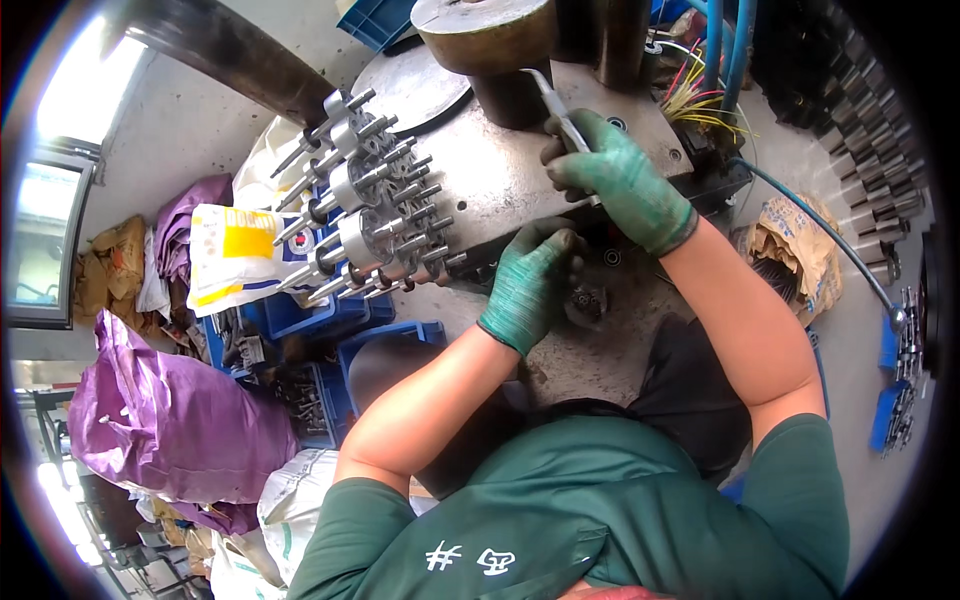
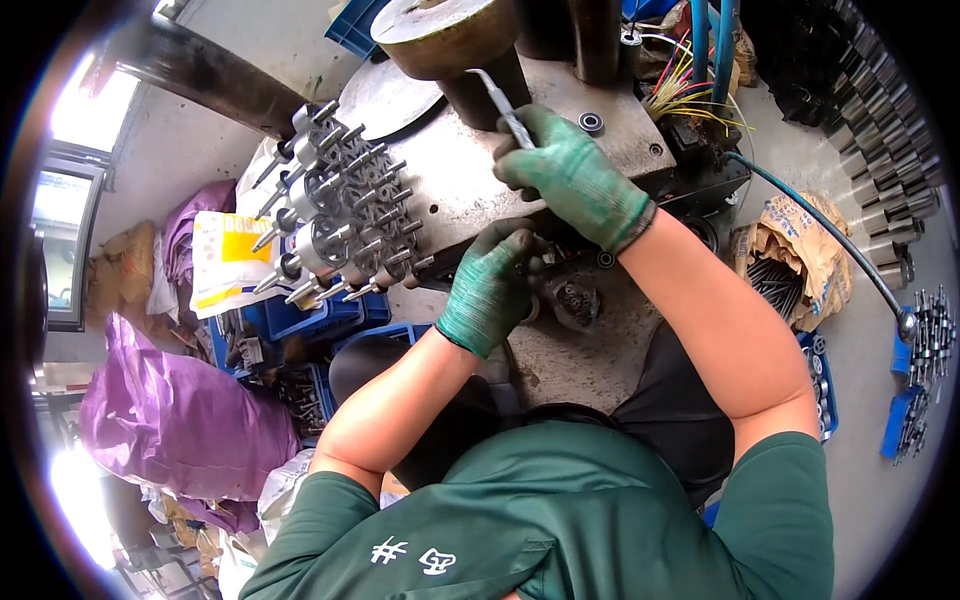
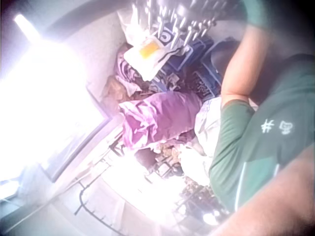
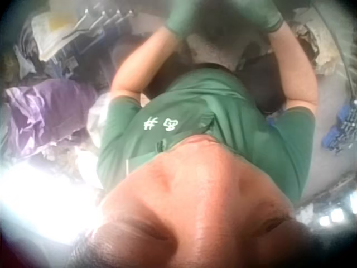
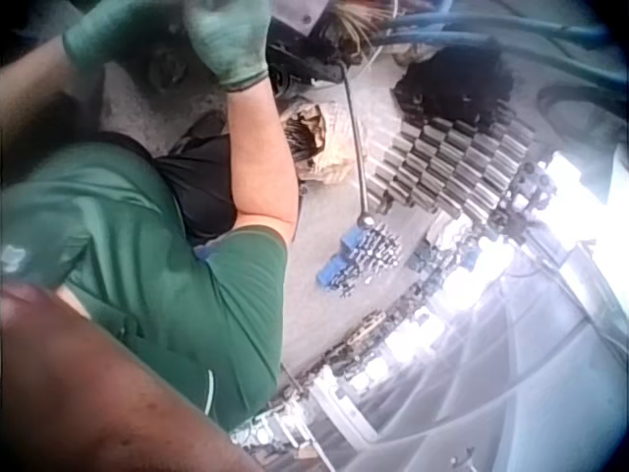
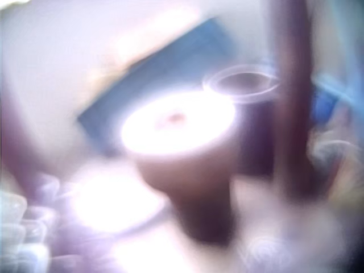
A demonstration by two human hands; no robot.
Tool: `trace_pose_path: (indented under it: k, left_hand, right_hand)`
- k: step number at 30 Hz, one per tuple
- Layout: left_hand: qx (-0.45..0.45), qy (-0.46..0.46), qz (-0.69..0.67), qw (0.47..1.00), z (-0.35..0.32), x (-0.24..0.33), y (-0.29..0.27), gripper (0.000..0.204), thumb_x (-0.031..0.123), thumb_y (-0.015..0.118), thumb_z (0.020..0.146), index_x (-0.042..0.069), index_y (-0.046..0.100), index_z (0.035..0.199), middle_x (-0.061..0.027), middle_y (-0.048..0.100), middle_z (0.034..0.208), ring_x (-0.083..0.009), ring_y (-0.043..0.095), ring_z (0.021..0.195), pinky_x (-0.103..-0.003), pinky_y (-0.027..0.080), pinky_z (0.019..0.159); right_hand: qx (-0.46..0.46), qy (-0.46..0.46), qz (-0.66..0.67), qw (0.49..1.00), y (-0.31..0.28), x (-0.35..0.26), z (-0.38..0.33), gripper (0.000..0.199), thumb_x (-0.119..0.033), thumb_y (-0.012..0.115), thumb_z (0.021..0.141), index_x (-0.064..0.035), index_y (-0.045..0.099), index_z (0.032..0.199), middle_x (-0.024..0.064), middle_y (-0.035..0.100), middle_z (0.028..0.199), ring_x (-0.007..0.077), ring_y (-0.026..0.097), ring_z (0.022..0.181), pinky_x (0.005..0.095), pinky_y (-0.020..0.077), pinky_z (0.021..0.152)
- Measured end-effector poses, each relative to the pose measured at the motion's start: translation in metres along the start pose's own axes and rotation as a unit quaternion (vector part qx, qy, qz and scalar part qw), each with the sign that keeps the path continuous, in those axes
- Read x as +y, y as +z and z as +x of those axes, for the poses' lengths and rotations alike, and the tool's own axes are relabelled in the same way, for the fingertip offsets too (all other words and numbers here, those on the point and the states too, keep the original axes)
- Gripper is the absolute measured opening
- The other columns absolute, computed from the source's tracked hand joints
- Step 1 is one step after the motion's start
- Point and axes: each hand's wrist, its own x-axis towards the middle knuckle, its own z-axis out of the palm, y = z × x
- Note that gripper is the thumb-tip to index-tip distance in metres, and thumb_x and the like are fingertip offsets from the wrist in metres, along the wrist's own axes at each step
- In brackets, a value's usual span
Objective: The person assembles metal components using a press machine. The person picks up metal pins and small circular rings, positions them on the press, and uses a handheld tool to secure them.
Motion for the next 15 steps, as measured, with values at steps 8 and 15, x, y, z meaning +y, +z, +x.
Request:
trace_pose_path:
  k: [8,15]
  left_hand:
    - [-0.058,0.018,-0.094,0.994,0.001,0.012,0.003,0.027,0.011,0.056,0.105,0.002,0.057,0.131,-0.0079,0.068,0.107,-0.0148,0.064,0.088,-0.028,0.055,0.079]
    - [-0.049,0.031,-0.02,0.998,0.001,0.005,0.005,0.026,0.014,0.06,0.104,0.005,0.059,0.128,-0.0061,0.067,0.105,-0.0146,0.063,0.086,-0.028,0.053,0.076]
  right_hand:
    - [0.01,-0.006,-0.051,0.999,-0.017,0.016,-0.038,0.033,-0.003,0.068,0.087,0.0019,0.059,0.118,0.006,0.067,0.1,0.0126,0.064,0.09,0.0299,0.0564,0.083]
    - [-0.014,-0.047,-0.152,0.987,-0.013,0.012,-0.048,0.032,-0.003,0.068,0.085,0.0006,0.06,0.116,0.007,0.066,0.093,0.0129,0.063,0.087,0.0331,0.0542,0.08]
